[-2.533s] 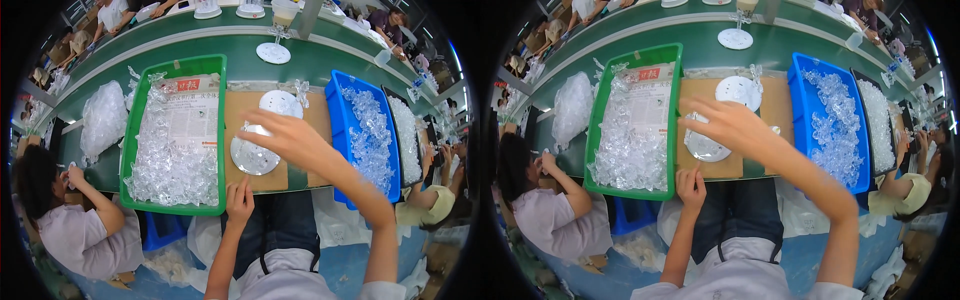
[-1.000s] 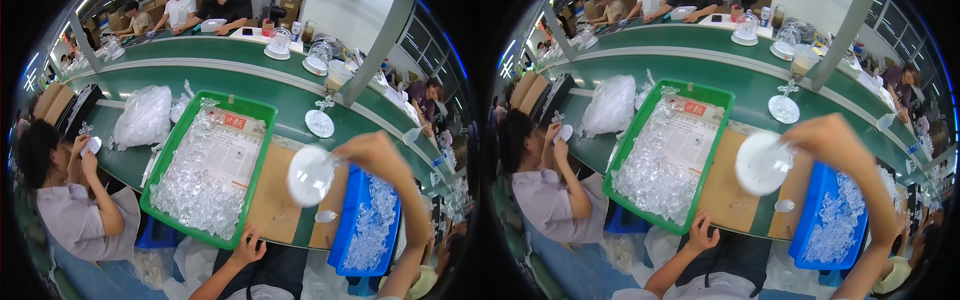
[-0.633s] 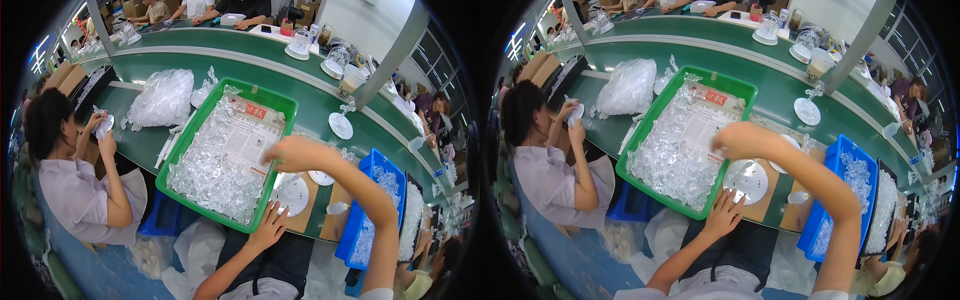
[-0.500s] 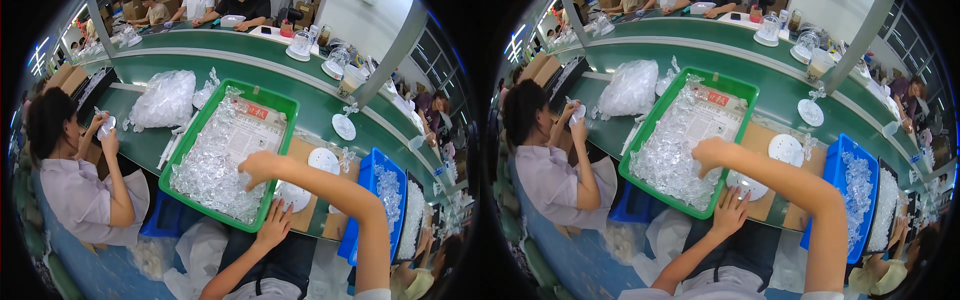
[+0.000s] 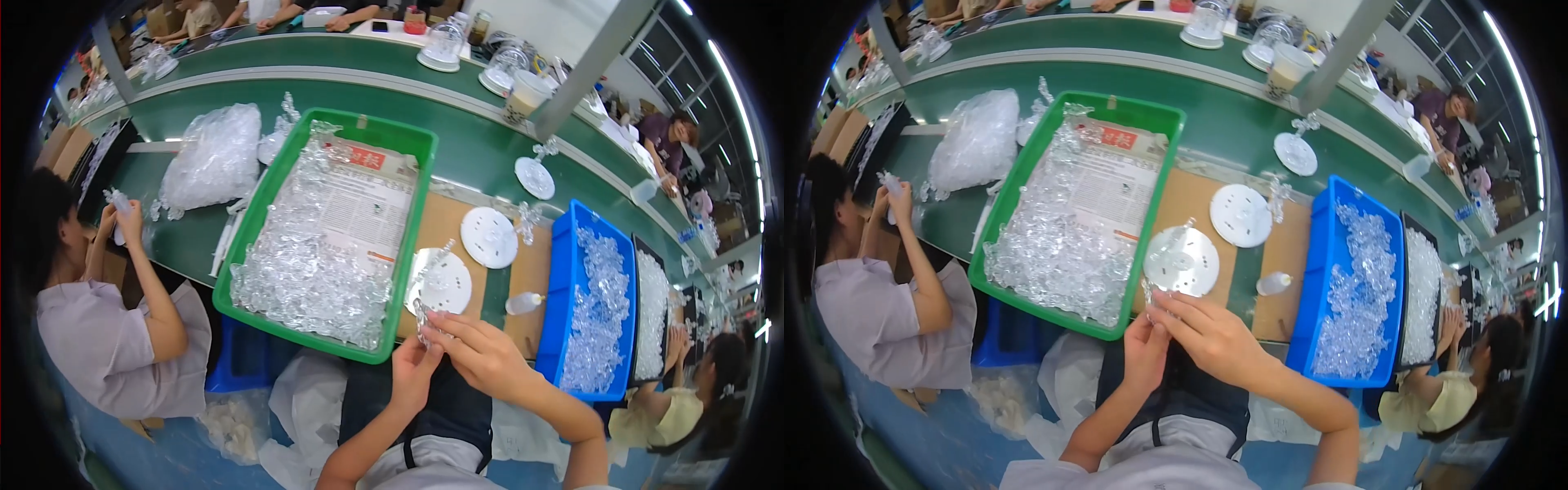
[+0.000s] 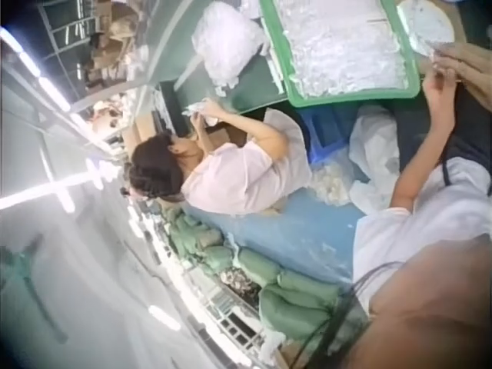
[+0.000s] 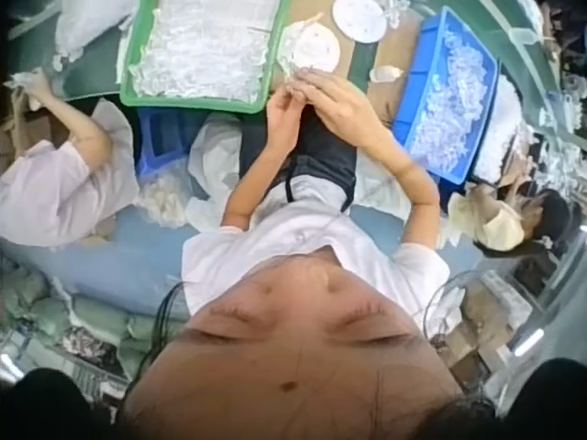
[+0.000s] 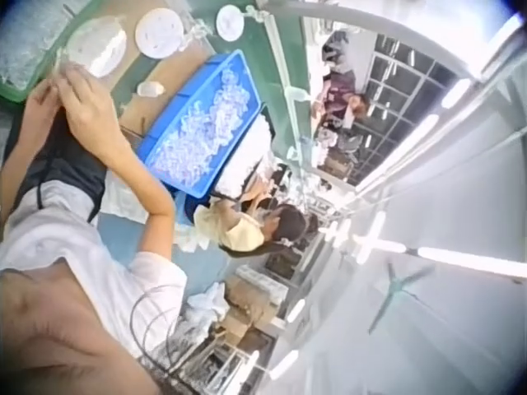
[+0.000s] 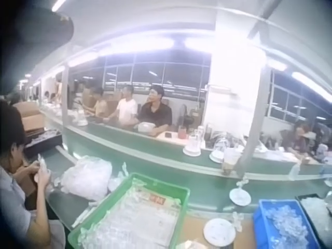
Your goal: Assembling decorative crystal crosses onto circular bases using an adhesive bottle.
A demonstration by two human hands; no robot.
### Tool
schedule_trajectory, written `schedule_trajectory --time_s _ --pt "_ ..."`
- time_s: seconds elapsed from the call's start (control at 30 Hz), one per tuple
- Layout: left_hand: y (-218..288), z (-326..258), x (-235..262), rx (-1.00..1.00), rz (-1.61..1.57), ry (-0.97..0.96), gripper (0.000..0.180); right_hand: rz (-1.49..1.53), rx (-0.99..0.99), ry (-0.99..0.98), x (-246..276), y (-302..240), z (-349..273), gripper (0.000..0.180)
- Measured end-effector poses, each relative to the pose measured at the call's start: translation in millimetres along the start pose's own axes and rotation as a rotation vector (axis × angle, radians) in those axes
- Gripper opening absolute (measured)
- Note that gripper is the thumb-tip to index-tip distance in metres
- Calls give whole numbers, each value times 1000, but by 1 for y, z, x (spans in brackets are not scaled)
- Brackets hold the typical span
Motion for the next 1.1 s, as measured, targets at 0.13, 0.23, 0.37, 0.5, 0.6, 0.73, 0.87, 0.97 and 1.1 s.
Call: schedule_trajectory --time_s 0.13,0.23,0.37,0.5,0.6,0.73,0.87,0.97,1.1 --pt "1 5 -17 -42 194 -80 36 270 -416 144 20 13 -36 47" --pt "13 4 -25 -474 1035 -86 44 427 -839 289 19 23 -50 44" --pt "-4 0 -24 -850 1430 -57 48 322 -800 157 -11 41 -54 40" --pt "-16 11 -2 -734 1536 13 59 626 -940 319 -31 75 -53 31" --pt "-17 19 23 -752 1692 -73 63 511 -962 390 -34 87 -40 24" --pt "-29 15 20 -745 1713 -138 53 265 -768 277 -69 92 -14 26" --pt "-32 14 24 -741 1722 -148 52 211 -768 257 -86 93 -14 24" --pt "-29 16 25 -756 1721 -158 52 186 -762 234 -82 94 -13 22" --pt "-30 16 23 -728 1724 -176 47 64 -705 255 -81 94 -15 21"
Point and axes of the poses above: each hand's wrist, its own z-axis towards the middle knuckle, its own x-axis out of the back of the hand, y = z × x, the point moved 4 cm from there along z, towards the middle knuckle, and after that the axes turned 6 degrees about y, right-handed, at the moved point
